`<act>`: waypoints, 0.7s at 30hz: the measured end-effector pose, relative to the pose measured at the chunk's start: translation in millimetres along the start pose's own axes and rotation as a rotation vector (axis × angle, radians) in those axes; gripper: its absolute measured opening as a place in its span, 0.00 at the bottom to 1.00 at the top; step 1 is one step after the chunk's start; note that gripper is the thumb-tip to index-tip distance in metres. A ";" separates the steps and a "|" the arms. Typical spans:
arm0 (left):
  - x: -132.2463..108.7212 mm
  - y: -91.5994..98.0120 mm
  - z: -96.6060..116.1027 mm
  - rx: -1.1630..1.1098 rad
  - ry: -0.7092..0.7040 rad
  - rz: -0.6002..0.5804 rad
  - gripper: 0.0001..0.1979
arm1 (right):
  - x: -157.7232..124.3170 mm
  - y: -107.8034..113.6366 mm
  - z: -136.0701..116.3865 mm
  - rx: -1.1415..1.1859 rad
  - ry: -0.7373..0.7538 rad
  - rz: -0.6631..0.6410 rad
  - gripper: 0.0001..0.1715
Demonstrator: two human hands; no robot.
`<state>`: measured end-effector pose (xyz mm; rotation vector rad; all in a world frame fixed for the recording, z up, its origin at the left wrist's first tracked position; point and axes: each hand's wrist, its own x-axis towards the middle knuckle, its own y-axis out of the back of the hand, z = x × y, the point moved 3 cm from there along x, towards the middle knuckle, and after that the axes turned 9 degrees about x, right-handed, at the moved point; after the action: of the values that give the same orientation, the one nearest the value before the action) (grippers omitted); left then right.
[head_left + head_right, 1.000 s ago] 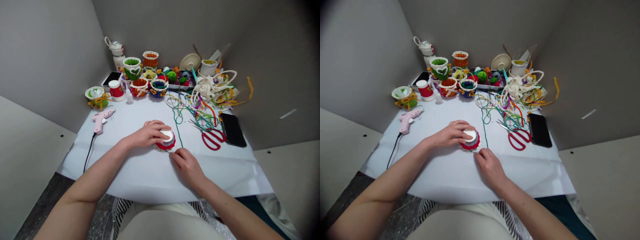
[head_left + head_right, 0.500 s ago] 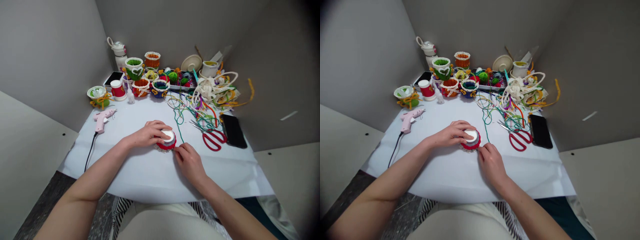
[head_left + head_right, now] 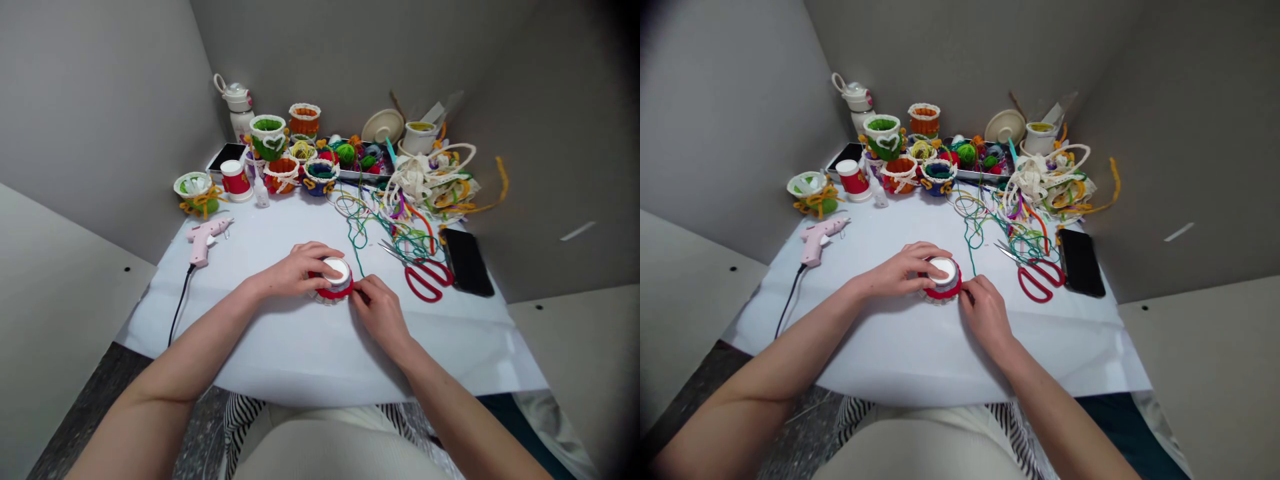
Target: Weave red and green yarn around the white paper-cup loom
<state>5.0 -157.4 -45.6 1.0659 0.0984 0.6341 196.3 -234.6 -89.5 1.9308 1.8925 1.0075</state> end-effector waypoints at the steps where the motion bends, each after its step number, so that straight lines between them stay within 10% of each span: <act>1: -0.1 -2.9 2.6 -0.001 0.027 0.038 0.13 | -0.3 0.2 -0.4 0.003 0.003 -0.009 0.08; 8: 4.3 -16.3 9.7 -0.024 0.229 0.259 0.18 | -0.7 7.1 -4.0 0.027 0.061 -0.073 0.09; 21: 4.2 1.4 -4.9 0.012 0.004 -0.058 0.13 | -31.2 -1.1 -13.8 -0.253 0.347 -0.205 0.14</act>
<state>6.0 -151.0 -45.9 1.0693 0.1366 0.5844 189.5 -268.1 -89.4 1.4620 1.9694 1.5081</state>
